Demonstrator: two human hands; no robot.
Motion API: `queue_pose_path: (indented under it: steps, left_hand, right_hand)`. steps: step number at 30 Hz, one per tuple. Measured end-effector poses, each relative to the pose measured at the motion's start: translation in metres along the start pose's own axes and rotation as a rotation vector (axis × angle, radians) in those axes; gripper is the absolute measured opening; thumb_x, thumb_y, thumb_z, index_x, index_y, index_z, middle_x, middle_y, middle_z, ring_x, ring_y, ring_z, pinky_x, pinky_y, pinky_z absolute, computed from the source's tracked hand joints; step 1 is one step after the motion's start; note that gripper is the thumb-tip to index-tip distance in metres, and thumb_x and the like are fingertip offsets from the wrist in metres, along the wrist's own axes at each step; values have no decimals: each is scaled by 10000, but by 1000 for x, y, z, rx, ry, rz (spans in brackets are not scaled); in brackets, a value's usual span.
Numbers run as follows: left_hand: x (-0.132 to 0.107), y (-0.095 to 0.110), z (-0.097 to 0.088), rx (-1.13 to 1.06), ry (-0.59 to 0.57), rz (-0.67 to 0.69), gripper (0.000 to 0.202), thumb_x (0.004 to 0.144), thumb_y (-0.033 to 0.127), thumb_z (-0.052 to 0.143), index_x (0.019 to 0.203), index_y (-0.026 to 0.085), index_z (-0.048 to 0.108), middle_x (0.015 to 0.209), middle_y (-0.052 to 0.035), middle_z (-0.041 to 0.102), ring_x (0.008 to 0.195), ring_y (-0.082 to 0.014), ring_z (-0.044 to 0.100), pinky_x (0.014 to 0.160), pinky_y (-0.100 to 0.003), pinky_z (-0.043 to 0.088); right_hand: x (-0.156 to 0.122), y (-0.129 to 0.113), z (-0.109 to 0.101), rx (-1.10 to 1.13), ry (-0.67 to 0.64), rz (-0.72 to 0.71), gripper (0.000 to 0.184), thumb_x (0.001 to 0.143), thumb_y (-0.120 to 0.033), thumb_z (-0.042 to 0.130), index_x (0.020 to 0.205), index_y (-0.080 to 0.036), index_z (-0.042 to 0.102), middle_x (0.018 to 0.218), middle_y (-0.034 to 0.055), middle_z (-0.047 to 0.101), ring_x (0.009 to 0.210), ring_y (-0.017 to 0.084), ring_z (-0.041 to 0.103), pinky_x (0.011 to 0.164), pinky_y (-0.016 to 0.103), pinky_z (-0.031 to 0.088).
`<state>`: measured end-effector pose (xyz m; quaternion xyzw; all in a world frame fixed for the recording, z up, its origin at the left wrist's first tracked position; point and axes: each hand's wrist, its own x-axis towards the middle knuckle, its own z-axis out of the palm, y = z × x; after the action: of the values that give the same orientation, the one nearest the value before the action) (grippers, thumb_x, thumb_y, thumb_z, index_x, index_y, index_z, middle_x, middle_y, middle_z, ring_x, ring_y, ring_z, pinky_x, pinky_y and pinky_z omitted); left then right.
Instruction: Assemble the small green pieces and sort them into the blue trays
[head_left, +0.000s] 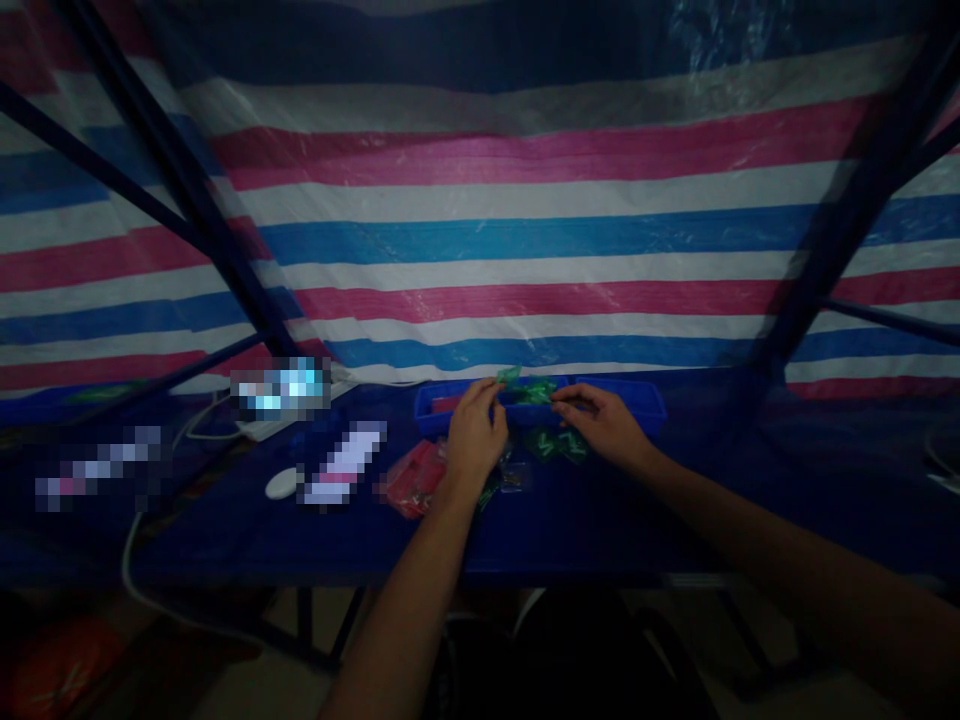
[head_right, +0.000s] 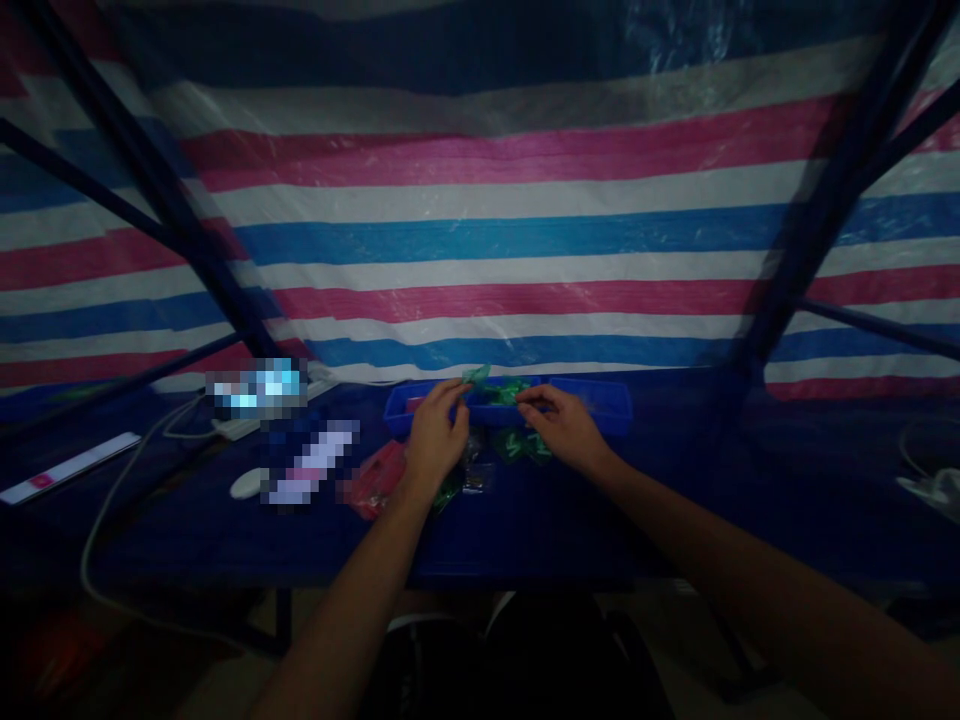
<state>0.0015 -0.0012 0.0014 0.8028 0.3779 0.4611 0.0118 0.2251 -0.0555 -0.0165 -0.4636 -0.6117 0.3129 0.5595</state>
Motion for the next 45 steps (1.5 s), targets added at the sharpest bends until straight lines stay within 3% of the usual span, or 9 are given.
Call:
queue_pose_path:
  steps: [3,8,13,16,20,25,29,36,45]
  left_hand:
    - [-2,-1,11,106,-87,44,361,972,221,529,1301,132,648,1424,-142,597,1343,-271,546,1195,-461,404]
    - [-9,-3,17,167,-241,79,347,1005,316,506,1268,148,655,1358,-142,645,1370,-285,516,1198,-505,366]
    - [-12,0,13,153,-216,83,339,1010,320,507,1288,168,630,1383,-127,625,1376,-269,502,1204,-492,359]
    - [-12,5,10,138,-204,106,306,1003,299,519,1262,184,636,1374,-109,619,1355,-261,512,1202,-485,370]
    - [-11,14,5,87,-175,153,237,1001,262,515,1168,199,671,1313,-101,633,1326,-257,527,1197,-491,382]
    - [-8,26,-3,-33,-187,227,230,1010,239,495,1140,189,677,1191,-106,669,1225,-248,581,1132,-470,453]
    - [-10,32,-7,-115,-220,231,248,1026,261,480,1176,202,669,1195,-100,684,1208,-239,599,1127,-449,461]
    - [-17,27,0,-121,-281,114,554,930,356,669,1448,238,512,1389,-110,633,1260,-283,614,1110,-475,482]
    - [-12,28,-2,-327,-240,-34,454,935,319,677,1376,288,570,1222,-51,735,1060,-238,729,924,-365,585]
  right_hand:
    - [0,-2,1,-27,-21,-18,281,893,-414,685,1098,-223,707,1038,63,758,829,194,728,806,365,604]
    - [-2,-3,0,-150,-38,-83,249,932,-404,634,1079,-218,711,1015,59,753,878,206,723,795,354,593]
    - [-9,-10,2,-483,-191,-293,217,940,-347,635,1094,-219,720,1080,78,748,999,238,702,927,412,555]
    - [-13,-9,6,-608,-368,-431,350,890,-347,714,1210,-206,697,1222,121,718,1178,280,644,1067,467,481]
    - [-15,-5,11,-648,-492,-463,317,902,-274,681,1215,-230,712,1208,106,736,1207,274,636,1077,456,475]
    - [-13,-3,11,-679,-461,-445,243,901,-211,647,1110,-269,757,1102,75,769,1036,260,704,957,413,530]
    - [-10,-2,7,-667,-327,-394,200,930,-226,620,1067,-264,760,1014,65,785,949,252,734,914,402,543]
    - [-8,-15,1,-276,-24,-206,196,928,-391,679,1069,-277,753,1067,32,795,978,252,767,921,410,582]
    - [-6,-13,7,99,-54,-67,458,797,-396,805,1206,-235,676,1146,74,754,1027,221,736,929,387,598]
